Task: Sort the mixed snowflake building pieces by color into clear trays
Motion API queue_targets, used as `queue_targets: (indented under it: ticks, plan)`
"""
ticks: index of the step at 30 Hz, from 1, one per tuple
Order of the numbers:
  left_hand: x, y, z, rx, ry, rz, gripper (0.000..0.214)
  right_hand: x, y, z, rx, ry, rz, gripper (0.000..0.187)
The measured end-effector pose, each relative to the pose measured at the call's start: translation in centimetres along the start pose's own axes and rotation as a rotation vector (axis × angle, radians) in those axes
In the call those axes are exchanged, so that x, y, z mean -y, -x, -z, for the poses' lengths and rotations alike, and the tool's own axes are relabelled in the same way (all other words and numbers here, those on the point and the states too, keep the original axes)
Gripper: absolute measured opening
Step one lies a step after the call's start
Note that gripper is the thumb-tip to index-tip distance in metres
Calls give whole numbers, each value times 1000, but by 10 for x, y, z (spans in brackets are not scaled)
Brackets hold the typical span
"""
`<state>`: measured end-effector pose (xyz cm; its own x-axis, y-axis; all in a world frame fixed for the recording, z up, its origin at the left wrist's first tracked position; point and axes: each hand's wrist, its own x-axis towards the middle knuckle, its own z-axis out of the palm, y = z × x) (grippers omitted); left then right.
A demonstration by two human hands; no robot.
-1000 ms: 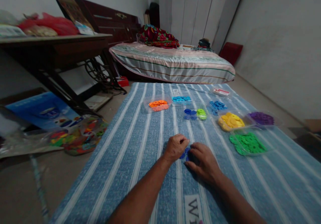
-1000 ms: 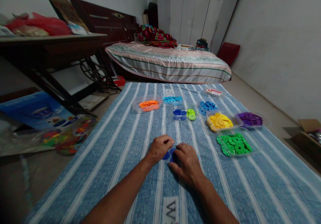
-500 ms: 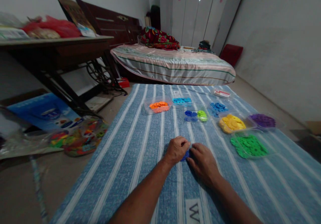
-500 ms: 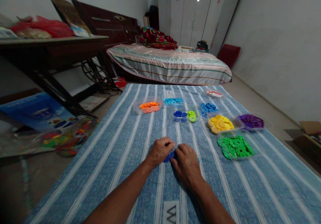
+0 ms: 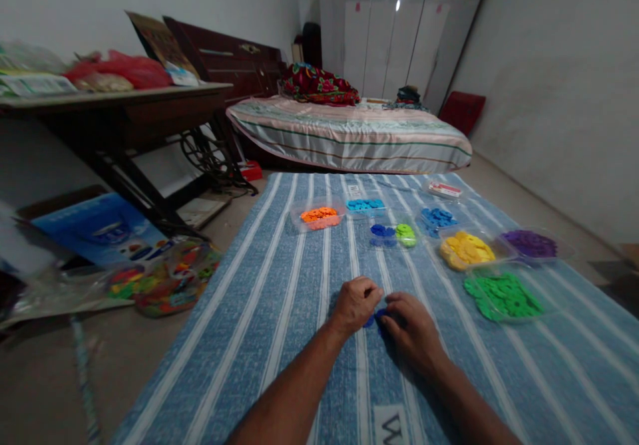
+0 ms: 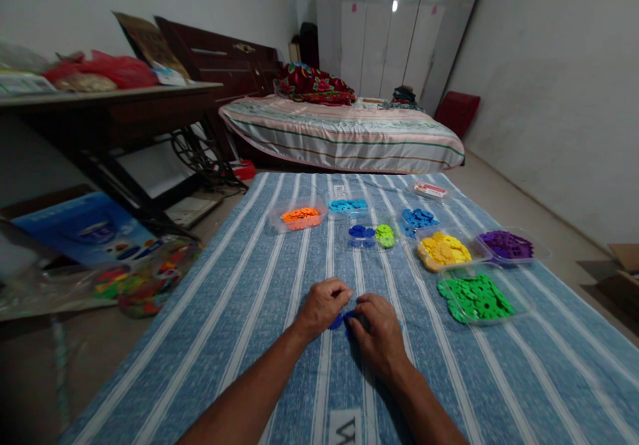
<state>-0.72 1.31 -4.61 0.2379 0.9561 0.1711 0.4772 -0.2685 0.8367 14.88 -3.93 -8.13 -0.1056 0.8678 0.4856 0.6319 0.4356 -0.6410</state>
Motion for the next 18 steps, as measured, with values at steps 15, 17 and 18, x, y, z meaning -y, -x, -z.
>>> queue_targets:
  ticks: [15,17,18]
  plan:
    - [5,-1,-1,0,29,-37,24,-12,-102,41,-257,-15,75,15]
    - [5,-1,-1,1,35,-37,23,-19,-127,45,-266,29,65,17]
    - [5,-1,-1,1,38,-37,23,-22,-138,45,-260,52,46,17]
